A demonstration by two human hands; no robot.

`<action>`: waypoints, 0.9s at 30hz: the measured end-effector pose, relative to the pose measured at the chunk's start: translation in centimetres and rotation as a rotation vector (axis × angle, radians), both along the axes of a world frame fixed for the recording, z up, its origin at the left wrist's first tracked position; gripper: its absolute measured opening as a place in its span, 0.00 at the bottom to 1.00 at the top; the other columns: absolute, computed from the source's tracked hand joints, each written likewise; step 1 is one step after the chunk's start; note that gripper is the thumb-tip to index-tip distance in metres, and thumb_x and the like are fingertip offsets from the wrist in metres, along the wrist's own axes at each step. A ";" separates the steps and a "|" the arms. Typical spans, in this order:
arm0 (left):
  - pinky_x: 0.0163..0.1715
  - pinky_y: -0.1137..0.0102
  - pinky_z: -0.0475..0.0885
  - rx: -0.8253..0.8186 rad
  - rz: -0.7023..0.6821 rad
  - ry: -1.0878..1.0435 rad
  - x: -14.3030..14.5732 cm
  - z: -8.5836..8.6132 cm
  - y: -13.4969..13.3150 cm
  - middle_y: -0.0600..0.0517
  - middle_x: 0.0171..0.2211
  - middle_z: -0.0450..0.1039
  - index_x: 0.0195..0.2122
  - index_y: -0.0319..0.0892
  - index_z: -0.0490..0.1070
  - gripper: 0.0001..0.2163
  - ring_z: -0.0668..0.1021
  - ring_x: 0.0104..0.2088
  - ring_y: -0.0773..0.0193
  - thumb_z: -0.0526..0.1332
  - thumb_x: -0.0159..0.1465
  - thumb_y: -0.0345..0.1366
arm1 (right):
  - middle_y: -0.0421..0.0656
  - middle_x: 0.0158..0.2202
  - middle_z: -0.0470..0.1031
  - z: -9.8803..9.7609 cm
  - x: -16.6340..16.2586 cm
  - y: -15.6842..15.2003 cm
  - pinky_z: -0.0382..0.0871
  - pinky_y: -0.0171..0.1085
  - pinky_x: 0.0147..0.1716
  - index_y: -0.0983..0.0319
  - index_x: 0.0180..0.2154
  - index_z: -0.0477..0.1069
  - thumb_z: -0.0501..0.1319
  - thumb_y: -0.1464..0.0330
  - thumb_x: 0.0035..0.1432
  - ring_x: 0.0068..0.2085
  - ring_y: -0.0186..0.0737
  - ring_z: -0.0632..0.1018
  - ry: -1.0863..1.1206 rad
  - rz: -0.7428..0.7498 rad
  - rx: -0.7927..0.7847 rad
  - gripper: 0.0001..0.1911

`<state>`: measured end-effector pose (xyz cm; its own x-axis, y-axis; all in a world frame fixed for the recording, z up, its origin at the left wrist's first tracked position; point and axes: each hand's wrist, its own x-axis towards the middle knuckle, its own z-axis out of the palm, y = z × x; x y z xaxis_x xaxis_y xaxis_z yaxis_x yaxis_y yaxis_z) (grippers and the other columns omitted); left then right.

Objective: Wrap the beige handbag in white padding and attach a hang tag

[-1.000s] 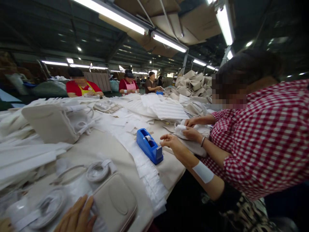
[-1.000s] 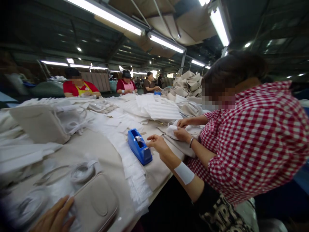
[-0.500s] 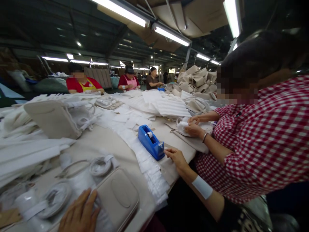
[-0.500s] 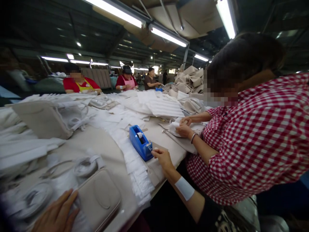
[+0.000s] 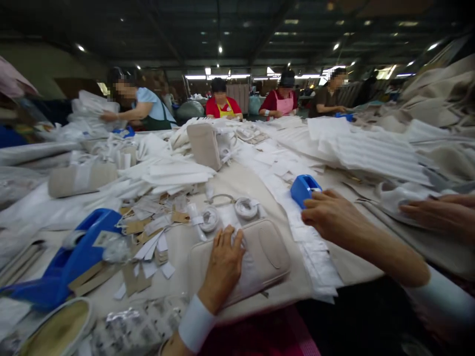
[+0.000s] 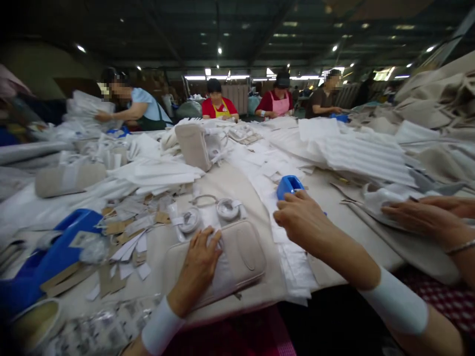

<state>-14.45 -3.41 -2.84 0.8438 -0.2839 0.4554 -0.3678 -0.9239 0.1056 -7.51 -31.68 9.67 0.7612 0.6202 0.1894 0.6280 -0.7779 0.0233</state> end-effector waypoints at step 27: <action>0.63 0.47 0.56 -0.038 0.047 0.101 0.0 0.5 -0.1 0.41 0.62 0.61 0.59 0.41 0.64 0.19 0.63 0.62 0.47 0.56 0.67 0.35 | 0.49 0.27 0.77 -3.4 9.7 20.8 0.52 0.45 0.49 0.68 0.31 0.77 0.56 0.75 0.58 0.31 0.41 0.72 0.041 0.642 -0.416 0.11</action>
